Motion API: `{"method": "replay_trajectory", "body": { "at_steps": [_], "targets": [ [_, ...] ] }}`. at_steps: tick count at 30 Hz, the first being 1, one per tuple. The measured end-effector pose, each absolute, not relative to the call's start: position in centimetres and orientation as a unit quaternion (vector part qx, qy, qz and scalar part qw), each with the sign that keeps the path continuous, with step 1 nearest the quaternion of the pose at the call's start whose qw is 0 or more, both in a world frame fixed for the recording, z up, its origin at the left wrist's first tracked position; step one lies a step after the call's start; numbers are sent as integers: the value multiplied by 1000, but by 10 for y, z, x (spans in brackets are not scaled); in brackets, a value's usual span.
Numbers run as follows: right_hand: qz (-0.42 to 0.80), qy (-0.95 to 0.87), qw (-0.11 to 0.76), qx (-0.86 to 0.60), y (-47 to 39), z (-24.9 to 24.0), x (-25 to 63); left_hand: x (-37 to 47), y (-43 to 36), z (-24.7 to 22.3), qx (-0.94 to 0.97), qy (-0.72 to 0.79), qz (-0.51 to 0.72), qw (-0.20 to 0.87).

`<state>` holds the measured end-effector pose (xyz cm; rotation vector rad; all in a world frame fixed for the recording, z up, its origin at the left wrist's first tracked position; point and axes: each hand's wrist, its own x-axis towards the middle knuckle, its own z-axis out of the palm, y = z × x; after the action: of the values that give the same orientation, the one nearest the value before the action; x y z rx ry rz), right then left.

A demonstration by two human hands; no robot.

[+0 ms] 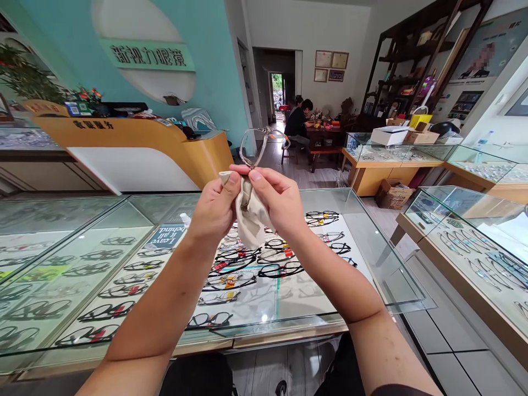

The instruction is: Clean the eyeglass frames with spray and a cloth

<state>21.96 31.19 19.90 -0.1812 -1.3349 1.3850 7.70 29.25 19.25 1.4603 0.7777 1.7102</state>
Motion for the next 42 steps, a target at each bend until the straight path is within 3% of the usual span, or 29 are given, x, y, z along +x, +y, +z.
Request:
{"method": "replay_trajectory", "body": {
  "at_steps": [6, 15, 25, 42],
  "targets": [
    [614, -537, 576, -53, 317, 196, 218, 56, 286, 204, 667, 299, 542, 415],
    [606, -554, 565, -79, 313, 191, 211, 96, 290, 188, 544, 313, 717, 302],
    [598, -546, 580, -92, 322, 200, 227, 73, 285, 202, 650, 270, 574, 418],
    [620, -530, 575, -66, 318, 190, 214, 104, 294, 184, 525, 278, 736, 324]
  ]
}}
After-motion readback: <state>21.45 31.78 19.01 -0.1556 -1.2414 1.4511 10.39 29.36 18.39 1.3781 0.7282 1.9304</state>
